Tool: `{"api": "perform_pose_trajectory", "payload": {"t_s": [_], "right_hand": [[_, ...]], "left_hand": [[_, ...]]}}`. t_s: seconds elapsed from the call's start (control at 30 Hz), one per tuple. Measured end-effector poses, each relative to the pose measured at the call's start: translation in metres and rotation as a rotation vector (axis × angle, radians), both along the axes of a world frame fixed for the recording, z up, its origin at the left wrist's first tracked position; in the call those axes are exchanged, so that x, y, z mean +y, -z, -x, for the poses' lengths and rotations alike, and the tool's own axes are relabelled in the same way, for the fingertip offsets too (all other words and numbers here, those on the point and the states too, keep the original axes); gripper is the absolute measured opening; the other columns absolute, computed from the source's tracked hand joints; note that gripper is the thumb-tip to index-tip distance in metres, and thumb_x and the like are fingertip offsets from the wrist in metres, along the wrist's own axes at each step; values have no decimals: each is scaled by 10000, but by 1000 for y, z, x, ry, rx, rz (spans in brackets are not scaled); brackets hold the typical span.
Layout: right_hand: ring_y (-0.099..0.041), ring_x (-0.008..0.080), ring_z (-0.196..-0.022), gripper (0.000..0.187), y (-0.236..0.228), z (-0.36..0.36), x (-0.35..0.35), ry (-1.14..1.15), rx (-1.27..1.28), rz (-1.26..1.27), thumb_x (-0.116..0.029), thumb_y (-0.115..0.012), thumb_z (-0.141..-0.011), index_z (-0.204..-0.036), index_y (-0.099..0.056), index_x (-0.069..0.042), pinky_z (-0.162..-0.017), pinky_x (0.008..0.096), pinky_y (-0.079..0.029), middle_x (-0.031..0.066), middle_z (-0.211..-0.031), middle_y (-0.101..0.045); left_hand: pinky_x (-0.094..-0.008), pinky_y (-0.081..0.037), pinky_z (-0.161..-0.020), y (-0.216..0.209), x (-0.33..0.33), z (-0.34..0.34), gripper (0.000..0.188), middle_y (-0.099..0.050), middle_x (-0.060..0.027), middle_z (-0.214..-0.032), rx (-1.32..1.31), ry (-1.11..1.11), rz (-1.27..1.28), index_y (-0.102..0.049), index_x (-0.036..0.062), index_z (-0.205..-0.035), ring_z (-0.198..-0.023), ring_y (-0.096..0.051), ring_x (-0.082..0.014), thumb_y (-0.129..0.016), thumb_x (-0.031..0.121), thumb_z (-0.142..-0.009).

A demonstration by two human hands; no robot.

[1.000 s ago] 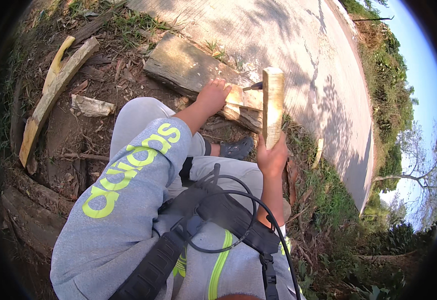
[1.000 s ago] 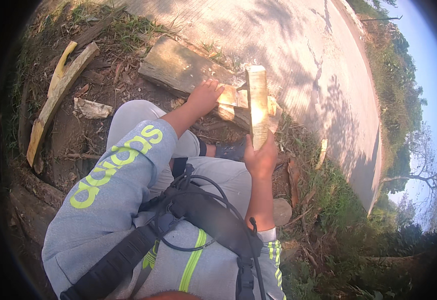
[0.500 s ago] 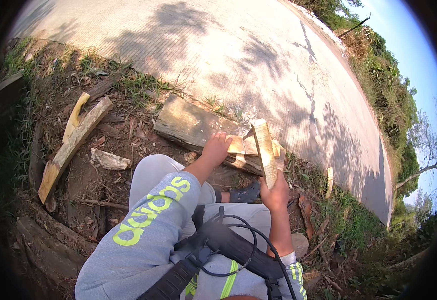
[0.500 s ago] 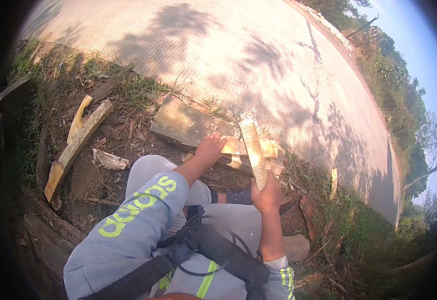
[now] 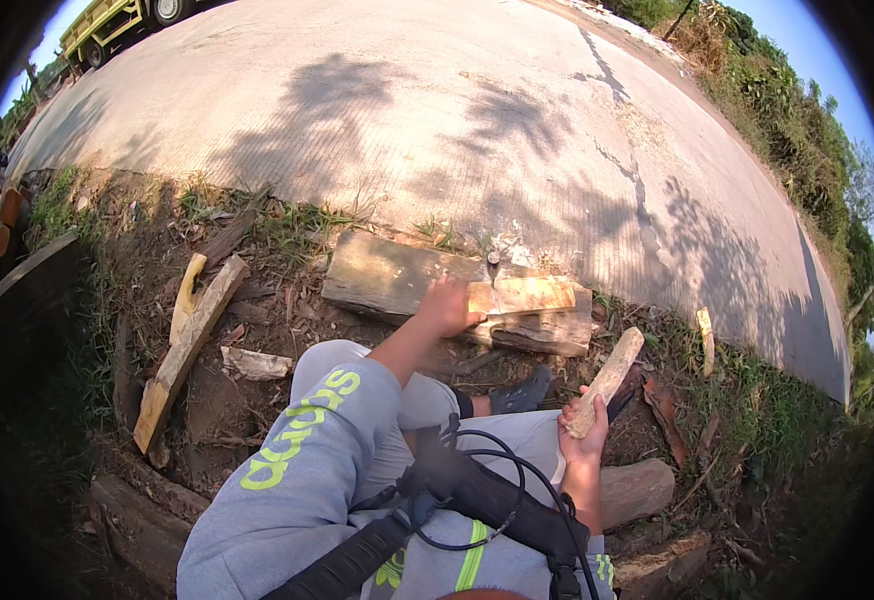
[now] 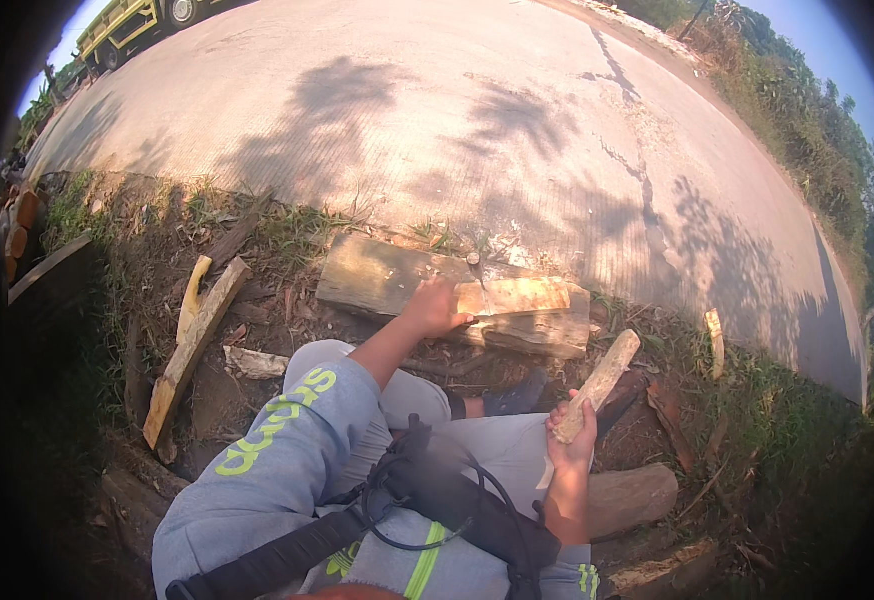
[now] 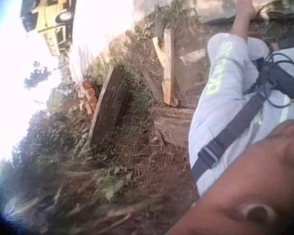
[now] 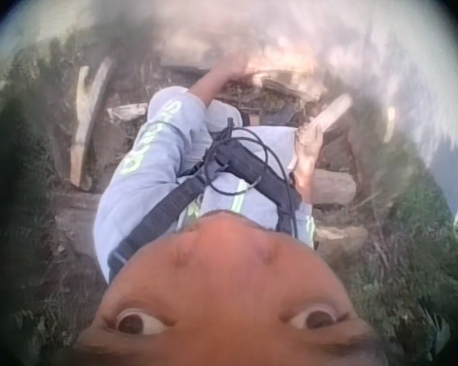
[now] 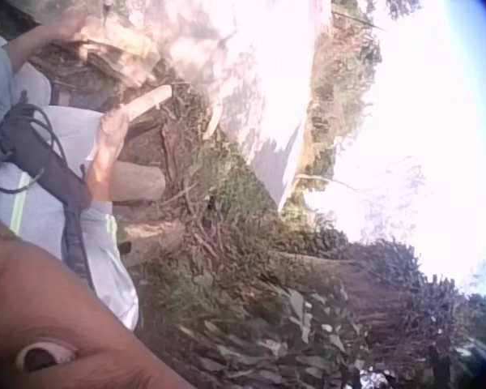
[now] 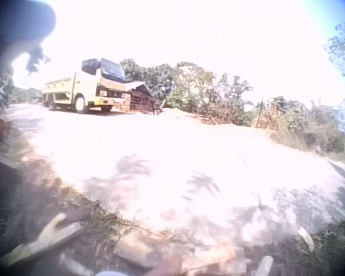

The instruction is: The person carves a piece of wood with a chisel and then saws another piece of wood.

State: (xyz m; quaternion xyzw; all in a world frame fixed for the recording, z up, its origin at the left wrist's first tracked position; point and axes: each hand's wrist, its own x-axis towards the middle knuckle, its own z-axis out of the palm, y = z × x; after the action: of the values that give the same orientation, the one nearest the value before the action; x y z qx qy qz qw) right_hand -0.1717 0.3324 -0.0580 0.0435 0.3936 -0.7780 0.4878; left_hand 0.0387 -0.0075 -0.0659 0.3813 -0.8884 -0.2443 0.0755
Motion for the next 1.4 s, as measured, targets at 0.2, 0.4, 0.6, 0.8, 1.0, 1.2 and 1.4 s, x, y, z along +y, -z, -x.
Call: {"api": "perform_pose_trajectory", "payload": {"t_s": [0.2, 0.4, 0.6, 0.8, 1.0, 1.2, 1.4], "right_hand": [[-689, 233, -846, 381, 26, 0, -46, -146, 450, -303, -280, -655, -1093, -1359, -588, -14, -761, 391, -559, 101, -979, -706], [-726, 472, -1083, 499, -11, -23, -80, -103, 1442, -732, -326, -751, -1002, -1304, -588, 36, -906, 545, -567, 289, -1170, -741], [-711, 495, -1098, 514, 5, -19, -79, -366, 1396, -840, -357, -746, -988, -1331, -587, -7, -917, 574, -569, 296, -1173, -736], [-704, 494, -1160, 502, 19, -12, -84, -563, 1336, -952, -367, -740, -979, -1238, -628, 49, -979, 565, -572, 321, -1198, -735], [-694, 477, -1198, 493, 14, -9, -83, -537, 1256, -939, -382, -721, -989, -1250, -645, 29, -1005, 554, -563, 309, -1233, -734], [-693, 477, -1202, 502, 17, -7, -85, -553, 1250, -932, -379, -723, -983, -1262, -646, 31, -1004, 551, -563, 311, -1243, -732], [-694, 482, -1198, 513, 21, -6, -86, -570, 1246, -947, -384, -721, -980, -1275, -639, 28, -1010, 552, -564, 312, -1246, -732]], "left_hand": [[-447, -505, -1144, -62, -21, 43, 911, -659, -244, -1478, 671, -271, -411, -482, 10, -1611, -1367, -640, -351, -840, 514, -942], [-381, -563, -929, -87, -16, 48, 438, -821, -135, -1019, 468, -225, -286, -836, 83, -1107, -997, -765, -259, -713, 499, -1044], [-347, -557, -757, -94, -36, 54, 470, -821, -100, -898, 548, -347, -441, -816, 27, -995, -781, -748, -171, -660, 459, -1092], [-311, -645, -834, -99, -63, 46, 464, -811, -117, -1021, 747, -550, -675, -701, -18, -1102, -942, -780, -193, -648, 443, -1116], [-336, -612, -824, -151, -59, 54, 525, -821, -124, -1027, 750, -360, -519, -692, -41, -1182, -971, -768, -186, -670, 477, -1099], [-321, -548, -693, -130, -42, 70, 556, -833, -106, -952, 480, -257, -263, -775, -30, -1052, -734, -722, -136, -699, 520, -1072], [-328, -545, -646, -107, -32, 81, 552, -833, -81, -932, 438, -241, -280, -786, -9, -1033, -658, -703, -136, -704, 536, -1062]]}}
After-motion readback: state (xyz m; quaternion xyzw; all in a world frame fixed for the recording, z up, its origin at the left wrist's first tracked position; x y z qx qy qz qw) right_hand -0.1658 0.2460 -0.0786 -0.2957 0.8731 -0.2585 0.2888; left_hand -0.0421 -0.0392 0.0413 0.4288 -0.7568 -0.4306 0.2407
